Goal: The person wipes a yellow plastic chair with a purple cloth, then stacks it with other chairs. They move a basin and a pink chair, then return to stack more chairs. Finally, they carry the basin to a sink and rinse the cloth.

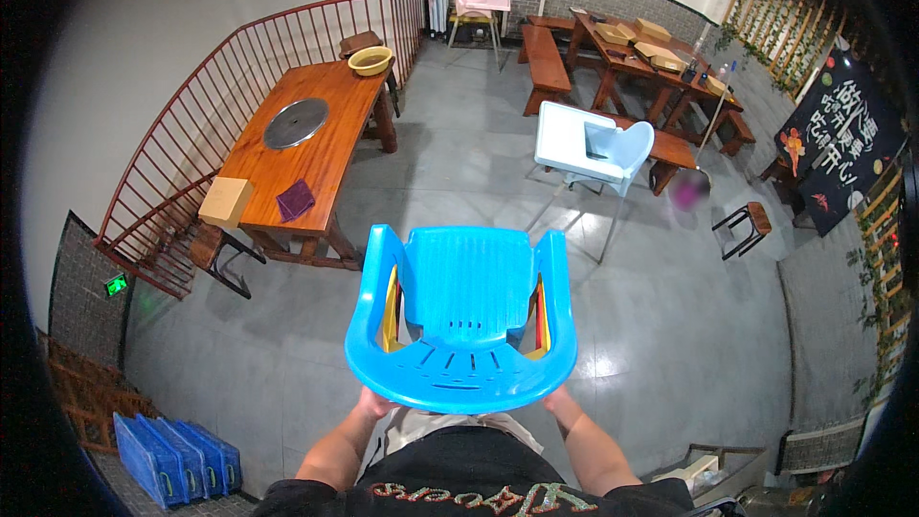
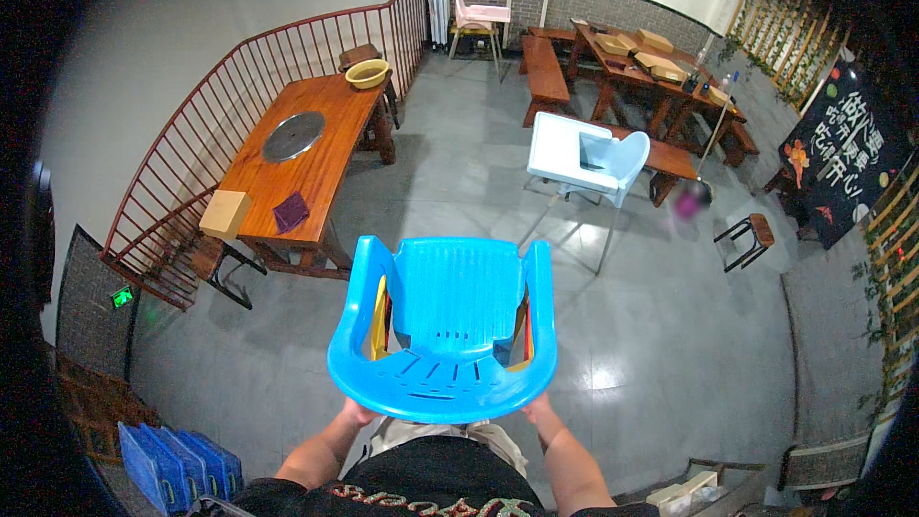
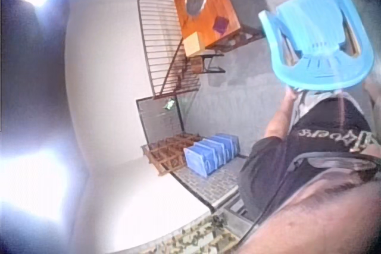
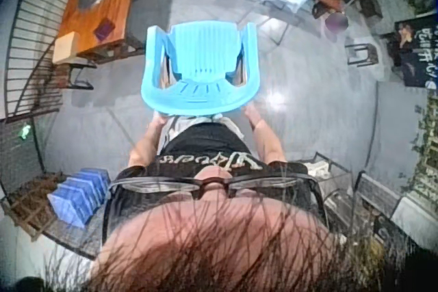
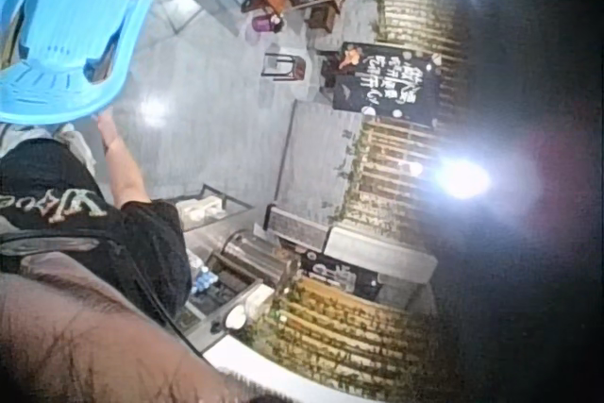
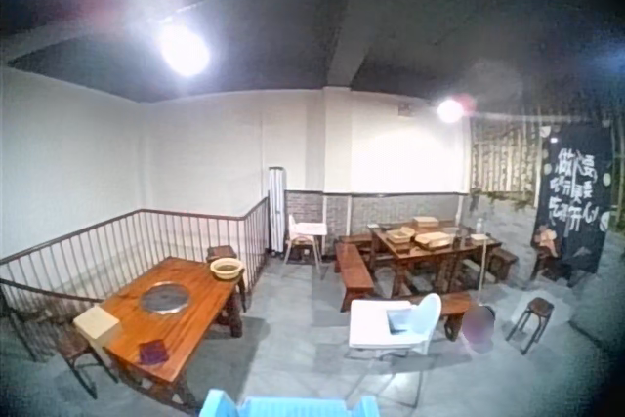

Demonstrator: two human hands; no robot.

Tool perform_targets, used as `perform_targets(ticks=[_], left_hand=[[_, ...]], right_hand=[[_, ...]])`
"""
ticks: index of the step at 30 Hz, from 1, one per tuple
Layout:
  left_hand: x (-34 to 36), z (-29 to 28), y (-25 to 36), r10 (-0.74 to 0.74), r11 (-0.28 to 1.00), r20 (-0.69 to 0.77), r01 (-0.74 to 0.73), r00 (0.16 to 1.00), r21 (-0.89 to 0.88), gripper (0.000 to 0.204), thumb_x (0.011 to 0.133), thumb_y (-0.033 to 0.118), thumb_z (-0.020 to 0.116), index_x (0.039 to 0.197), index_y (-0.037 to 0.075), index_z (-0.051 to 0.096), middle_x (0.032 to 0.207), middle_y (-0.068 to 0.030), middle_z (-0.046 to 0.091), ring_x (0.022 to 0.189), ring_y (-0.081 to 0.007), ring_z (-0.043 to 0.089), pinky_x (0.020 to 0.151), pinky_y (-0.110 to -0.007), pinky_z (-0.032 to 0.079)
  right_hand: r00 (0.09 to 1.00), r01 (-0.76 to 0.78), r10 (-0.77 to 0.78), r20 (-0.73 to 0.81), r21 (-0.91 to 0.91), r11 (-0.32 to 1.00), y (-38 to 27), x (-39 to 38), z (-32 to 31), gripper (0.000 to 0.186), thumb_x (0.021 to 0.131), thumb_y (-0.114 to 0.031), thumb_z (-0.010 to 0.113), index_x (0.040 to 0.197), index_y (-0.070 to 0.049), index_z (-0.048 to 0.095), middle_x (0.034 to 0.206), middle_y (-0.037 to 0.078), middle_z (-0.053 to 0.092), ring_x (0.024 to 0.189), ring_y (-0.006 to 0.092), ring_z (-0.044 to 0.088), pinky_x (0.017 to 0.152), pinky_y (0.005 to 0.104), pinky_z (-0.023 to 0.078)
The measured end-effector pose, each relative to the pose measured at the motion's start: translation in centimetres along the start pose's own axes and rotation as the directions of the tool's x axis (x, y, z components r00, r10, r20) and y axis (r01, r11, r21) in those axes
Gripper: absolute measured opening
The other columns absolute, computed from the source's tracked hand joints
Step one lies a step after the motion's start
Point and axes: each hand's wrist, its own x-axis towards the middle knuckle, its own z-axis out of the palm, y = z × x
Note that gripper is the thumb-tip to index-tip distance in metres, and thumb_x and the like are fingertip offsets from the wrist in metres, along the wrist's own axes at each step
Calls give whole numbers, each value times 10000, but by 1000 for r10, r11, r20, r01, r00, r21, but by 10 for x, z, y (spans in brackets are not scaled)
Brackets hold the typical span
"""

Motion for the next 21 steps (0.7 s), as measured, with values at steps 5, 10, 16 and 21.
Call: perform_targets(ticks=[5,10,16,21], left_hand=[[48,57,-22,105,976,186,-66,977,-205,680,978,493,570,1503,114,361,1490,-117,459,1350,-278,461,1126,-451,384],[91,74,-2,97,967,34,-86,995,-239,672,976,482,576,1498,114,367,1482,-114,465,1344,-274,466,1120,-449,389],[147,90,45,99,961,-54,-109,994,-253,663,974,470,584,1491,113,374,1473,-111,472,1337,-270,472,1113,-446,395],[205,100,106,105,961,-50,-115,993,-253,655,972,459,590,1486,112,381,1466,-108,479,1330,-266,476,1107,-443,400]], right_hand=[[995,53,-58,77,55,997,-24,11,29,393,1030,-331,533,1363,-123,517,1278,103,626,1123,263,631,964,454,538],[996,67,-73,50,116,991,-39,48,37,396,1030,-333,533,1365,-123,515,1281,103,624,1125,263,629,966,455,538],[997,73,-77,19,157,985,-64,103,71,398,1030,-335,533,1367,-122,512,1284,103,622,1127,264,628,967,456,537],[995,94,-99,18,182,979,-98,159,119,401,1031,-337,533,1368,-122,510,1287,103,620,1129,264,627,968,456,537]])
